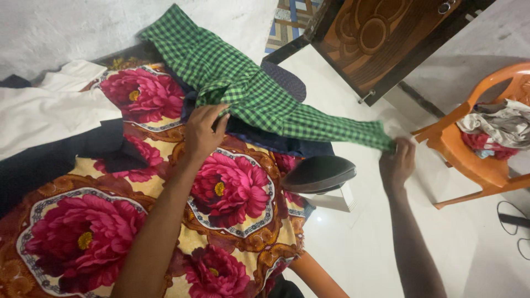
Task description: The person irons a green checkered shirt and a pair of black trousers on a floral-patterned ironing board. They use a white electric iron to smooth the fabric, adjusting the garments between passes.
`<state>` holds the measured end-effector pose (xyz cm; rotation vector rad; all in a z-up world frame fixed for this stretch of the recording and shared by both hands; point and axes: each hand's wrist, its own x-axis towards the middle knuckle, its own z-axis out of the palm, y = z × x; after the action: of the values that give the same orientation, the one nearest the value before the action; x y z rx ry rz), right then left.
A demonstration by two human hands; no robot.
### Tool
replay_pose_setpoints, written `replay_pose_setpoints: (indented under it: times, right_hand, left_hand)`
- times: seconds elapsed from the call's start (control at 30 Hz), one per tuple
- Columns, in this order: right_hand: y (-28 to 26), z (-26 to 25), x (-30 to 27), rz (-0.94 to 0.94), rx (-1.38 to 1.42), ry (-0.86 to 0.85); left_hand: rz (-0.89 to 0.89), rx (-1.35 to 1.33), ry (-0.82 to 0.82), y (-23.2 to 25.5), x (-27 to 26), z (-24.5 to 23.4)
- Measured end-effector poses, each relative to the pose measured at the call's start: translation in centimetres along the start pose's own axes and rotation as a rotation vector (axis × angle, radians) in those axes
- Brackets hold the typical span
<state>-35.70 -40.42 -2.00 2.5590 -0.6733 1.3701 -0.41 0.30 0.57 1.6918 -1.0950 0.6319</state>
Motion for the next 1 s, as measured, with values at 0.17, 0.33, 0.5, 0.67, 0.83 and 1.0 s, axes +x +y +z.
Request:
replay_pose_setpoints:
  times: [0.17,0.33,0.5,0.67,0.83,1.0]
  right_hand:
    - [2.5,-0.9,-8.7,0.006,0.124,-0.214]
    - [0.8,-3.1,-12.9,0.145,0.273,-0.555]
    - [-2.6,-2.5,-9.3,0.249,0.286,-0.559]
    - [-7.6,-0.5,-3.5,0.022,0.564,-0.444]
    - [-10.9,-0.5,-0.6,0.008,0.696,-0.536]
    - [-11.3,-0.7,0.3,0.046,0.862,-0.605]
  left_hand:
    - [-0.018,0.007,0.008,-0.3,-0.1,0.3]
    - [0.036,0.046,-0.014,0.0,-0.1,0.3]
    - [0.068,0.086,-0.07,1.0,0.3,0.1]
    - [0.106,0.115,-0.129,1.0,0.5,0.2]
    - [0.062,0.082,-0.127,0.2,0.0,0.6]
    - [-0.046,0.017,-0.122,-0.6,-0.5,0.8]
